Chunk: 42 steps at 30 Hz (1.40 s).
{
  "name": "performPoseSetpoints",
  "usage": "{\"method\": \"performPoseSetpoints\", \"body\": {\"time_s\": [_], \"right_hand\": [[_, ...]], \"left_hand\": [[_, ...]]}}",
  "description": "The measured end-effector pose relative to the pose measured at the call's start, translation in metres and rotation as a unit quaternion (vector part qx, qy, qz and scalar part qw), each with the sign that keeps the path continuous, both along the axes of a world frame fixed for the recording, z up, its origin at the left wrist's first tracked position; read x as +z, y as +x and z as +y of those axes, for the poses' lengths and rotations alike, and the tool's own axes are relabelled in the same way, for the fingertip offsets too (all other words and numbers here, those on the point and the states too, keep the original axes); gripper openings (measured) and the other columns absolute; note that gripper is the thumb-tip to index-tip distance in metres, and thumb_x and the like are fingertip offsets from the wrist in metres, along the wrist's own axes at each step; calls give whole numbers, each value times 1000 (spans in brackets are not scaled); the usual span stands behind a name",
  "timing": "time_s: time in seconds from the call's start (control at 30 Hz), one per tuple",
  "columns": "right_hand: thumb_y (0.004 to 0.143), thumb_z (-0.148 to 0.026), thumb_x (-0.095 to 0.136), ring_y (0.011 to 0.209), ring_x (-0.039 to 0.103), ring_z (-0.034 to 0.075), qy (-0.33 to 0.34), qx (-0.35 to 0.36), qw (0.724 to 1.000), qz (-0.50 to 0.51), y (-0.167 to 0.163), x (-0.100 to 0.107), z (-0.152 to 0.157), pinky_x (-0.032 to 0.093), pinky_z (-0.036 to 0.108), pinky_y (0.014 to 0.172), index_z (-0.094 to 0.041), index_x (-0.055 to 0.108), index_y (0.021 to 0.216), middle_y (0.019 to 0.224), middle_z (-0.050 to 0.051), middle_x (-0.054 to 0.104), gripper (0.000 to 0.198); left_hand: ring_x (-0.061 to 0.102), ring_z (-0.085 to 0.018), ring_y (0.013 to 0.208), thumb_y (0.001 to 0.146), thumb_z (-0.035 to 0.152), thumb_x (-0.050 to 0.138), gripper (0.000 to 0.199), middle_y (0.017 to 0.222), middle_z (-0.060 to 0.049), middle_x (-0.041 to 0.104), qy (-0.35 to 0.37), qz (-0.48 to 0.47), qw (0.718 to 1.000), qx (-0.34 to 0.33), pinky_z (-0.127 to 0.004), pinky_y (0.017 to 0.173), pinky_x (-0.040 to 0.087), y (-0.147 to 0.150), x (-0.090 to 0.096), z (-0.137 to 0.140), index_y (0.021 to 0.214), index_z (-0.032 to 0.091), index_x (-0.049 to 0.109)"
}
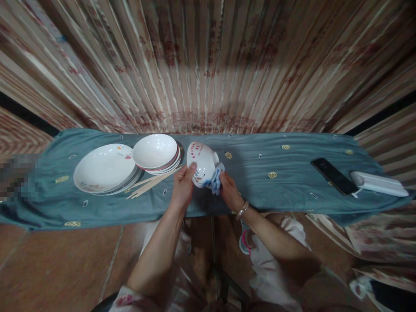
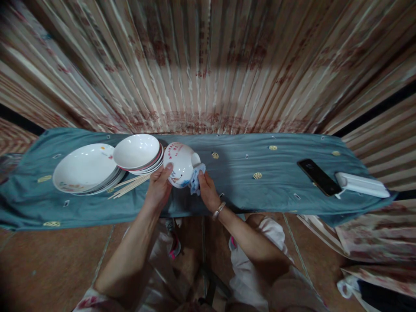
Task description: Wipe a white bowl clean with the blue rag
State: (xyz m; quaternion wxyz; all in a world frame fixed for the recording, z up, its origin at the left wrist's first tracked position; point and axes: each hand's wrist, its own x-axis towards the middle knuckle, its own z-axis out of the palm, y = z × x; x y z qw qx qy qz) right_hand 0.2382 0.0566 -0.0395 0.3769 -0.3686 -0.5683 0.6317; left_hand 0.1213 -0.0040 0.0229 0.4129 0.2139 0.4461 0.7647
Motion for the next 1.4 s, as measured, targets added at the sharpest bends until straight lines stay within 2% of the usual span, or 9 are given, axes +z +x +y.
{"method": "performPoseSetpoints", "body": {"time_s": [0.23, 0.33, 0.47, 0.53, 0.7, 0.9, 1.1, 1.27, 1.4], "right_hand": [[80, -50, 56, 60, 47, 11, 13, 49, 998, -27, 5, 17, -13, 41, 23, 58, -18, 60, 75, 65, -3, 54, 33], [87, -44, 49, 55, 46, 11, 98, 96, 987, -83, 14, 35, -20, 40, 23, 53, -16, 63, 78, 60, -3, 52, 32], [92, -28, 46, 94, 65, 20, 372, 59, 918, -126, 25, 59, -28, 52, 33, 86, -19, 63, 114, 99, 7, 70, 29], [92, -21, 44, 121, 57, 22, 485, 40, 866, -118, 26, 66, -29, 47, 40, 103, -20, 56, 128, 124, 12, 64, 37], [93, -15, 40, 138, 42, 24, 576, 66, 801, -149, 21, 74, -22, 39, 50, 113, -18, 51, 135, 134, 14, 57, 43], [96, -31, 44, 140, 39, 25, 573, 122, 788, -189, 13, 92, -7, 32, 50, 117, -16, 54, 131, 139, 14, 54, 39], [98, -37, 40, 129, 50, 23, 497, 141, 842, -156, 7, 105, 22, 34, 46, 114, -19, 60, 125, 130, 11, 62, 39], [92, -48, 49, 91, 65, 20, 287, 151, 941, -94, 5, 100, 49, 50, 35, 87, -20, 71, 103, 96, 3, 72, 38], [78, -54, 64, 63, 59, 15, 72, 124, 989, -28, 5, 82, 66, 47, 27, 62, -19, 72, 84, 66, -3, 65, 37]], "left_hand": [[69, -19, 75, 69, 45, 77, 34, 77, -5, 74, 3, 35, 999, 23, -27, 67, 52, -7, -8, 2, 86, 15, 72], [65, -16, 68, 72, 45, 75, 33, 75, -3, 72, 2, 57, 998, 31, -25, 62, 49, -10, -11, 2, 86, 15, 72], [55, -11, 58, 75, 45, 72, 31, 68, -1, 67, -7, 102, 994, 23, -23, 57, 44, -10, -11, 0, 85, 15, 72], [49, -10, 54, 76, 44, 70, 30, 62, 1, 62, -13, 129, 992, 10, -22, 53, 40, -7, -8, -2, 81, 15, 72], [40, -10, 52, 72, 36, 72, 26, 53, 3, 52, -5, 179, 983, -44, -23, 52, 36, 1, 1, -9, 56, 17, 64], [36, -11, 51, 69, 33, 72, 29, 51, 2, 48, -18, 196, 977, -83, -26, 52, 35, 2, 2, -16, 48, 19, 57], [44, -11, 54, 73, 42, 72, 30, 57, 2, 55, -45, 156, 977, -135, -24, 54, 35, 8, 7, -20, 62, 15, 64], [50, -11, 54, 77, 46, 70, 33, 60, 0, 59, -41, 107, 982, -150, -24, 55, 40, 9, 0, -22, 71, 13, 68], [53, -12, 55, 75, 46, 72, 33, 61, -1, 62, -42, 65, 985, -153, -25, 56, 42, 7, -4, -24, 75, 13, 71]]}}
